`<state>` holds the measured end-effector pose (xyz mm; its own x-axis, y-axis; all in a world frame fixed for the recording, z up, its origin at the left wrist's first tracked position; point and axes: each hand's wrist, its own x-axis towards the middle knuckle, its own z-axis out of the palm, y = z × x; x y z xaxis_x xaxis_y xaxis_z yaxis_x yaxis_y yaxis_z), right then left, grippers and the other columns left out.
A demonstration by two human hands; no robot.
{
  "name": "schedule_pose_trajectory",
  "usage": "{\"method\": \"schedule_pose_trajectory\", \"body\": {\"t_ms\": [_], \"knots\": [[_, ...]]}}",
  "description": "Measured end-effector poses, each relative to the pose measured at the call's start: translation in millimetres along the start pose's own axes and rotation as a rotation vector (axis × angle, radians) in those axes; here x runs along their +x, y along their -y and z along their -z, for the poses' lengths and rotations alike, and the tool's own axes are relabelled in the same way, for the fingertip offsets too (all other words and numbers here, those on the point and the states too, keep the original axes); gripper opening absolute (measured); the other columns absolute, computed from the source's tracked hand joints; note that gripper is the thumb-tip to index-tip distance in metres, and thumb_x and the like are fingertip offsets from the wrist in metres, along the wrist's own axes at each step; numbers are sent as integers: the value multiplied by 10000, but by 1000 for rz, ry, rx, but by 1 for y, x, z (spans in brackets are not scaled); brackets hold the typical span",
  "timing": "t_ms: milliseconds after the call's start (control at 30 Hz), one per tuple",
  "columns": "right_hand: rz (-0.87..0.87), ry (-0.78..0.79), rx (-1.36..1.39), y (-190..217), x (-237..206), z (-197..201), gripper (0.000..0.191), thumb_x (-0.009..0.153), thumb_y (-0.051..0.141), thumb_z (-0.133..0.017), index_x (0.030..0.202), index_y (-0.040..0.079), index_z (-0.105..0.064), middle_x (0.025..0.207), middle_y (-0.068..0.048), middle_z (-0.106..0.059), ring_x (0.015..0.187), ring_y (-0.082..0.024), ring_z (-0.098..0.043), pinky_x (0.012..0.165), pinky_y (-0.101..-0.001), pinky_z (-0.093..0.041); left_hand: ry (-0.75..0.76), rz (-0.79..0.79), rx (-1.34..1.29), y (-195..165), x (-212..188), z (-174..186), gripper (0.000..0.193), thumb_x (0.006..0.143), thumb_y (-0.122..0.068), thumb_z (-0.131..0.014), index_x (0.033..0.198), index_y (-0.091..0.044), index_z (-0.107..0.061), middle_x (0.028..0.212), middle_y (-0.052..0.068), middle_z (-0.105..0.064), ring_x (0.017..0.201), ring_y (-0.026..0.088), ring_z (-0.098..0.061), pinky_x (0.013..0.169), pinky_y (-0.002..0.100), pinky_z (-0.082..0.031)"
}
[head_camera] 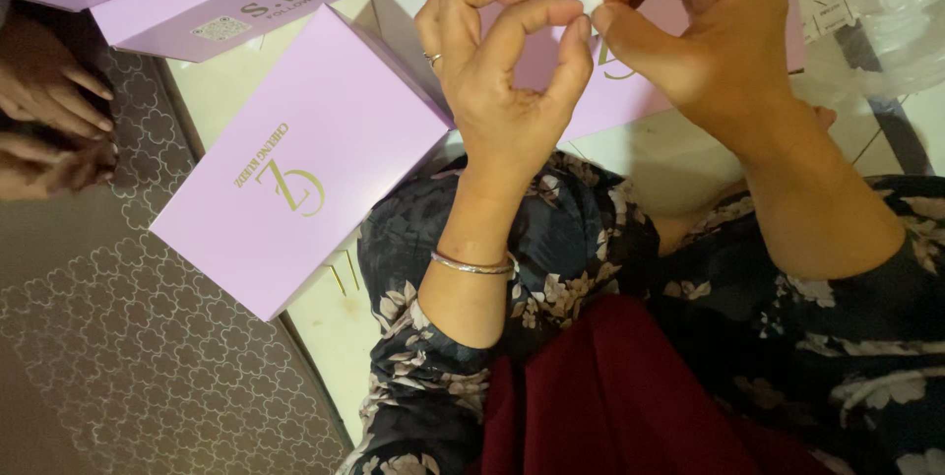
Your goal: The person sits on the floor and applies small white labels to the sides of light purple shoe boxes. They peel the backing from each label, align it on the box, and press it down. The person handles several boxes one at a time, placing each labeled box aside.
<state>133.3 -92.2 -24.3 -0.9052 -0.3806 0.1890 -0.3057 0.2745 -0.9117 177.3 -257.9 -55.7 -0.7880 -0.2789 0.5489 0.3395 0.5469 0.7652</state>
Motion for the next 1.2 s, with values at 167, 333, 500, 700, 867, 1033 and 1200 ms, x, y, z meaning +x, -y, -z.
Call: {"method": "schedule_pose_trajectory", "body": {"t_ms": [167, 333, 500, 700, 867, 1033, 1200], "knots": [[-6, 1, -56, 6, -1, 1, 59, 955, 16, -704, 999, -16, -681, 955, -59, -708, 815, -95, -681, 743, -230, -552, 14, -20, 13, 3, -1, 1, 174, 838, -106, -834, 956, -167, -722, 1156, -25, -544, 1216, 211, -443, 1010, 314, -406], [245, 41, -267, -4, -2, 5, 38, 973, -41, -725, 1005, -43, -706, 968, -93, -726, 867, -142, -686, 786, -241, -520, 84, -57, 72, 5, 0, 3, 149, 844, -117, -808, 929, -156, -692, 1223, -25, -550, 1256, 230, -442, 1089, 346, -375], [265, 56, -315, -15, -4, 7, 44, 964, -39, -729, 999, -37, -702, 956, -92, -714, 861, -149, -676, 784, -243, -509, 153, -101, 160, 6, 0, 2, 183, 870, -143, -790, 990, -134, -652, 1283, -19, -552, 1302, 251, -435, 1133, 382, -329], [270, 58, -288, -14, -3, 6, 50, 968, -41, -726, 1006, -40, -694, 974, -93, -710, 873, -152, -673, 793, -242, -504, 152, -50, 87, 6, -3, -1, 203, 888, -113, -734, 1041, -136, -603, 1253, -8, -542, 1280, 239, -453, 1100, 359, -332], [178, 98, -167, -11, -3, 5, 44, 981, -63, -710, 1010, -55, -678, 969, -88, -689, 859, -118, -634, 784, -234, -494, 176, -12, -28, 11, -2, -3, 194, 873, -85, -706, 1009, -121, -573, 1212, -1, -554, 1200, 230, -464, 1051, 331, -360], [2, 147, 239, -13, -4, 4, 60, 1006, -8, -696, 1048, -5, -653, 1007, 0, -655, 881, -45, -591, 820, -202, -480, 236, 132, -311, 13, -8, -2, 108, 915, -28, -645, 967, -77, -564, 1215, 15, -551, 1135, 185, -467, 1039, 286, -394], [-108, 163, 287, -16, -6, 6, 45, 1058, -11, -718, 1059, -34, -679, 943, -33, -683, 835, -59, -607, 761, -206, -484, 281, 214, -550, 16, -12, -5, 76, 947, 19, -560, 951, -56, -568, 1248, 24, -535, 1130, 156, -478, 1063, 269, -379]]}}
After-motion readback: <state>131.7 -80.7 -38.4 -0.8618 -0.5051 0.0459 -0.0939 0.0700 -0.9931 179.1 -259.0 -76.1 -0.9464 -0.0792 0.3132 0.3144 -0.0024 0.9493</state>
